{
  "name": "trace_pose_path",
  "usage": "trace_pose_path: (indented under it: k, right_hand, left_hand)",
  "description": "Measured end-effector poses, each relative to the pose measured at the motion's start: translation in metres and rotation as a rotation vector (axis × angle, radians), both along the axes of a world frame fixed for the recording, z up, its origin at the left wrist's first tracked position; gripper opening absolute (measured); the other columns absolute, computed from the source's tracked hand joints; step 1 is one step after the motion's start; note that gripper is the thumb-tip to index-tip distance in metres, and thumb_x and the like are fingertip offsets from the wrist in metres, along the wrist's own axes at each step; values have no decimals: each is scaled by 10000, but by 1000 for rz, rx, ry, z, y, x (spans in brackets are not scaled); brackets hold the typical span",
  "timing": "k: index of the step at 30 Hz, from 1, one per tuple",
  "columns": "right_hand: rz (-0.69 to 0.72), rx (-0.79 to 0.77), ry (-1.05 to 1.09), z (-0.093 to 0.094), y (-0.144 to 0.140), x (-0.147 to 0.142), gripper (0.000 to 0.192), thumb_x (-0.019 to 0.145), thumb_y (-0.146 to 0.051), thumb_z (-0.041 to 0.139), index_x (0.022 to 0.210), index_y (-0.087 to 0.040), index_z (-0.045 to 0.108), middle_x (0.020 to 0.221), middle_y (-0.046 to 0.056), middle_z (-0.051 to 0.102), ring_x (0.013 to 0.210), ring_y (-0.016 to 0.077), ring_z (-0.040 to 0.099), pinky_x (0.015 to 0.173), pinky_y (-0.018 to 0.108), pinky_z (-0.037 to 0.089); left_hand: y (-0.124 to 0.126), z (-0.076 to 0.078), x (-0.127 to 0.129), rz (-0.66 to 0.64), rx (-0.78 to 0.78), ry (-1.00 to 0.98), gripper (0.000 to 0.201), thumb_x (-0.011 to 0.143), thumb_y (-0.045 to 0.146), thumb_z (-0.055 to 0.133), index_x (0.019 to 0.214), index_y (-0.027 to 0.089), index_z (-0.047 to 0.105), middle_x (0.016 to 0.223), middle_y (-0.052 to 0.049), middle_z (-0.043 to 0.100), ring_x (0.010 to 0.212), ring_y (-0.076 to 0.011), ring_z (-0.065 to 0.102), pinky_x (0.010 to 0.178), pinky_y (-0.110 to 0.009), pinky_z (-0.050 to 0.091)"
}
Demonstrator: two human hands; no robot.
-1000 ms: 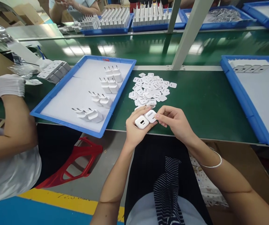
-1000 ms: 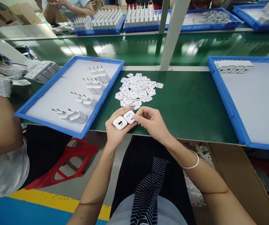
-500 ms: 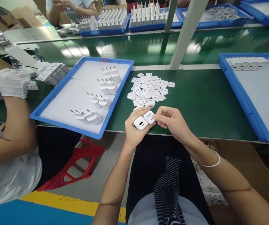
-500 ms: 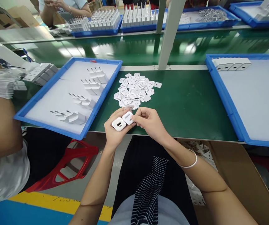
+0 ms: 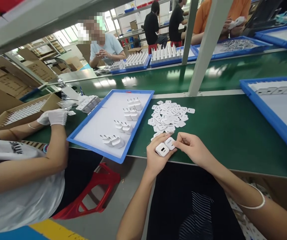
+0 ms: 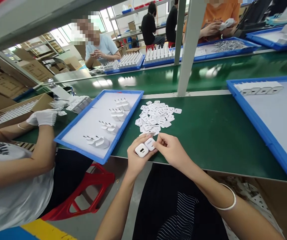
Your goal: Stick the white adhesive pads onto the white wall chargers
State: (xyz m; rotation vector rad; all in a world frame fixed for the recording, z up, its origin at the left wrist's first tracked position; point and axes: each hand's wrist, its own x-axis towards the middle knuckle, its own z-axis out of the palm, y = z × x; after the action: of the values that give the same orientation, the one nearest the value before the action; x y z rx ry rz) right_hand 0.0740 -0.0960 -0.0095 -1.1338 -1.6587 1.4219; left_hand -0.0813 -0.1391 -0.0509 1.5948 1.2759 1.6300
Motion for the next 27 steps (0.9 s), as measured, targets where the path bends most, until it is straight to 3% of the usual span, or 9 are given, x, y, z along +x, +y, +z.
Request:
trace_pose_path:
  k: [4, 10, 14, 18, 24, 27]
  right_hand:
    - [48, 3, -47, -2, 6, 4, 368, 807, -439, 620, 594, -215, 421, 580, -50, 406, 571, 114, 346, 554, 278, 265]
    - [100, -135, 51, -15, 12, 6, 485, 779, -600, 681, 610, -211, 445, 533, -60, 434, 484, 88, 357, 489, 252, 272]
    - [129, -133, 102, -16, 10, 5, 501, 760, -632, 709, 642, -202, 481, 555, -54, 456, 499, 90, 397, 489, 240, 319]
    - [180, -87, 78, -15, 1, 11, 474, 787, -627, 685, 661, -203, 515, 570, -39, 468, 527, 109, 447, 524, 246, 392]
    - [102, -24, -125, -38, 7, 22, 409, 732, -624, 692, 700, -225, 607, 628, 22, 601, 562, 188, 602, 540, 291, 508]
    - [8, 149, -263, -40, -1, 22, 423, 752, -660, 636, 736, -238, 619, 690, 30, 665, 550, 211, 659, 512, 303, 521]
  left_hand:
    - [0, 2, 0, -13, -21, -7, 455, 676, 193, 890, 1110, 230, 755, 1194, -104, 739, 1155, -252, 681, 1035, -418, 543]
    - [2, 7, -6, -56, -114, -66, 454, 669, 232, 895, 1103, 218, 759, 1175, -114, 745, 1171, -264, 673, 1037, -423, 535]
    - [3, 9, -7, -83, -129, -142, 441, 640, 225, 911, 1057, 202, 769, 1157, -117, 750, 1162, -270, 677, 1030, -421, 536]
    - [-5, 9, 3, -86, -113, -183, 437, 637, 238, 918, 1047, 191, 772, 1141, -114, 757, 1123, -264, 694, 1025, -407, 534]
    - [-7, 4, 10, -158, -68, -183, 486, 722, 337, 867, 1153, 149, 745, 1199, -138, 737, 1151, -275, 683, 1046, -390, 517]
    - [-7, 4, 13, -149, -97, -230, 507, 729, 366, 858, 1169, 144, 739, 1213, -137, 730, 1170, -275, 675, 1048, -380, 517]
